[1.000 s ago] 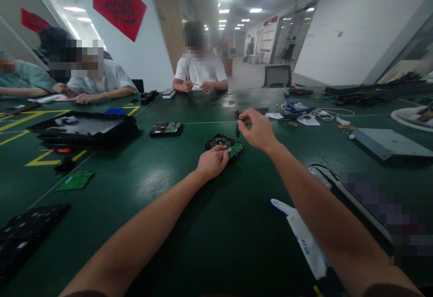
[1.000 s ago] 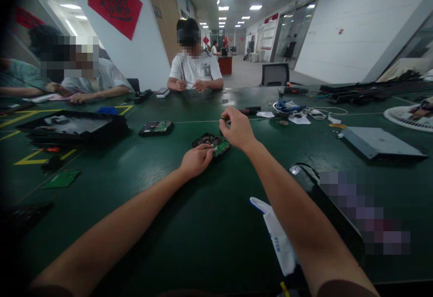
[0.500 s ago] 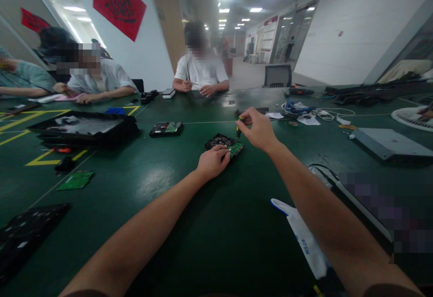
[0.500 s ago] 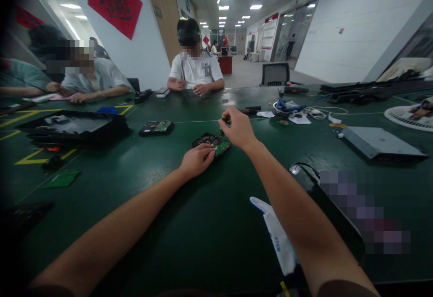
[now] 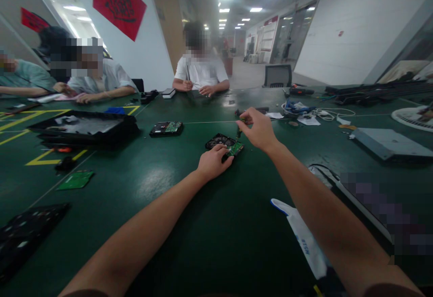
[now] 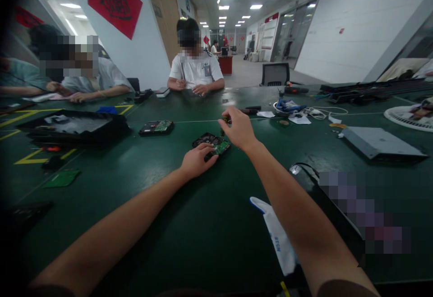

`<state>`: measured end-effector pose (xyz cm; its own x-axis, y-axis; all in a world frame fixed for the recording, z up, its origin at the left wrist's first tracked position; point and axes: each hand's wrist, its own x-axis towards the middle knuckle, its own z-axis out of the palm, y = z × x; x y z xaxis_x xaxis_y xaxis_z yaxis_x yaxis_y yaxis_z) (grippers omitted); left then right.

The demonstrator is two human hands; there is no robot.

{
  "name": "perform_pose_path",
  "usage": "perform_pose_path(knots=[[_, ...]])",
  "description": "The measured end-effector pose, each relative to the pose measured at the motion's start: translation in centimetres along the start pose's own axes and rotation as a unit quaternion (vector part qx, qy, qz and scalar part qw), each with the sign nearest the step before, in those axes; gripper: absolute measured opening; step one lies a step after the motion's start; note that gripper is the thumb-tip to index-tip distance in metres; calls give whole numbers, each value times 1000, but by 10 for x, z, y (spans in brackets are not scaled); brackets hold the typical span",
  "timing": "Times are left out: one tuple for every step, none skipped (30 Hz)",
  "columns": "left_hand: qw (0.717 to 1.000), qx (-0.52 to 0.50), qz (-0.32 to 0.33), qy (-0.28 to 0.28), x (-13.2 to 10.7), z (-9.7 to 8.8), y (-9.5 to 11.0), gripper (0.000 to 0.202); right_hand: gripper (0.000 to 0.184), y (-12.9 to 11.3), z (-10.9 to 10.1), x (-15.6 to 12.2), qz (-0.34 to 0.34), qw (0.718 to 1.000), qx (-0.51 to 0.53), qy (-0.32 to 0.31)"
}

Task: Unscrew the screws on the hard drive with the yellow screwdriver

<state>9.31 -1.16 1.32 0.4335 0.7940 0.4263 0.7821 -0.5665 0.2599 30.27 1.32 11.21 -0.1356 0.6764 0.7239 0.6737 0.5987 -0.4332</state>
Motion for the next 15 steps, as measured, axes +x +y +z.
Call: perform_pose_path(knots=[[1000,1,0,-1,0,0,0,36,11,0,0,0,-9,1000,-3,-2],[1000,1,-1,-2,0,1,0,36,10,-1,0,1,-19,1000,-8,-4],[1000,2,-3,-4,0,1,-1,36,9,-1,0,1,-30,999,-14,-4],[1000,2,-5,-5,0,2,-1,36,10,-2,0,1,-42,999,-18,-4],[1000,1,-7,-6,1,2,-1,36,11,-2,0,1,-52,998,-22,-3],[1000,1,-8,-7,1,2,-1,36,12,-3,0,0,-60,998,-23,-3],[1000,0,-8,-7,1,2,-1,36,14,-3,0,0,-64,998,-21,-3],[1000,0,-7,-7,1,2,-1,36,14,-4,0,0,-64,998,-16,-2],[1000,-1,-6,-7,1,2,-1,36,14,-4,0,-1,-61,998,-9,-2],[1000,-1,-4,-6,1,2,-1,36,14,-4,0,-1,-55,998,0,-3],[1000,-1,-4,-5,1,1,0,36,14,-4,0,-1,-46,999,9,-4],[1000,-2,-5,-5,1,1,0,36,14,-4,0,-1,-36,999,16,-6],[1000,-2,-7,-7,1,0,0,36,14,-4,0,-1,-28,999,22,-9],[1000,-2,-9,-8,1,0,0,36,13,-3,0,0,-21,999,25,-10],[1000,-1,-11,-11,1,0,0,36,13,-3,0,0,-17,999,26,-12]])
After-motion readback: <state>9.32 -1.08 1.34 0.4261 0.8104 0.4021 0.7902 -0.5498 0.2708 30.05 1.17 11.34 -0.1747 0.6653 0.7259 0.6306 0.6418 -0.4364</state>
